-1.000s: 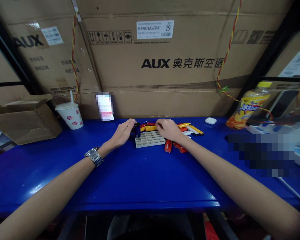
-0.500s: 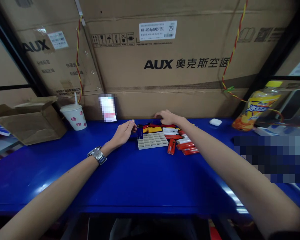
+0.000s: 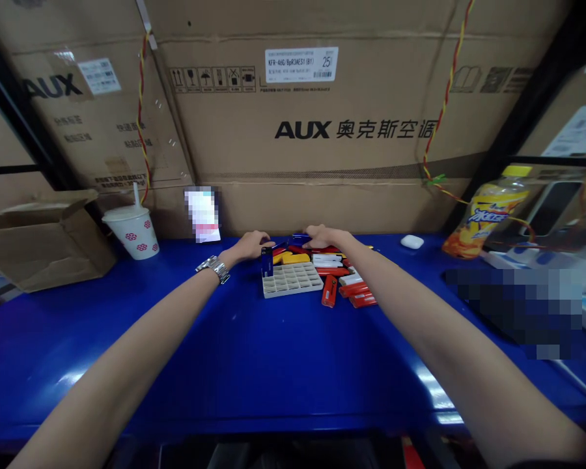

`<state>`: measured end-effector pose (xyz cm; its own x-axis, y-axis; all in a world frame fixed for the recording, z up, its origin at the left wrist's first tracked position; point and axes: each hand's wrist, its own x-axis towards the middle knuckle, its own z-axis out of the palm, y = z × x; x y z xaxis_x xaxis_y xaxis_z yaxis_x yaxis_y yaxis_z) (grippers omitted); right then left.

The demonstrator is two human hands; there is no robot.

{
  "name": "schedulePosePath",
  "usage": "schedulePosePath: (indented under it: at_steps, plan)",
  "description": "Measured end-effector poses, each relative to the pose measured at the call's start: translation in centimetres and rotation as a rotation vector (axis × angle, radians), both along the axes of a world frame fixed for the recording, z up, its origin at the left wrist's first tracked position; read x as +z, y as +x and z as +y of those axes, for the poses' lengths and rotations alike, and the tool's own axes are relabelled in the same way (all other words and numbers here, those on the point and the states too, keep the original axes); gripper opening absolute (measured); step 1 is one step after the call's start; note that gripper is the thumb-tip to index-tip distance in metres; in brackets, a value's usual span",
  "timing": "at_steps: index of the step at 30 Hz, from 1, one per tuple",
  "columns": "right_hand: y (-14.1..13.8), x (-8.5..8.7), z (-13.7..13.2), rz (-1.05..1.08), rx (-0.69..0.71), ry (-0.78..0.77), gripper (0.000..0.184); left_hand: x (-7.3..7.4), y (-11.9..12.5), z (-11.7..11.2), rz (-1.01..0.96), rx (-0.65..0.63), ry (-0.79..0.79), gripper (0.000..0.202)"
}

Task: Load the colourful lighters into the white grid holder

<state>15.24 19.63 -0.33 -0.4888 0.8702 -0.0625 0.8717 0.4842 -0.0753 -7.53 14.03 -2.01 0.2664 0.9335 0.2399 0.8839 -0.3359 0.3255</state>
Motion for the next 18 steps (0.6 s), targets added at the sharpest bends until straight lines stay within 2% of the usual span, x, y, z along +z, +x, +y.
schedulePosePath:
  at_steps: [3, 6, 11, 14, 18]
  plan:
    - [0.5, -0.3, -0.4, 0.062, 0.033, 0.063, 0.028, -0.3, 0.6, 1.3, 0.040, -0.039, -0.040, 0.033]
    - [1.0, -0.2, -1.1, 0.166, 0.077, 0.140, 0.027, -0.7, 0.8, 1.8, 0.069, -0.065, -0.034, 0.026]
    - [1.5, 0.8, -3.4, 0.667, 0.182, 0.307, 0.020, -1.1, -0.7, 1.2, 0.144, -0.052, 0.022, 0.018]
    - [1.6, 1.5, -5.1, 0.876, 0.166, 0.274, 0.027, -1.3, -2.2, 0.8, 0.189, -0.011, 0.059, 0.022]
    - [1.4, 1.4, -7.3, 1.120, 0.132, 0.120, 0.030, -1.5, -3.8, 0.0, 0.222, 0.023, 0.102, 0.025]
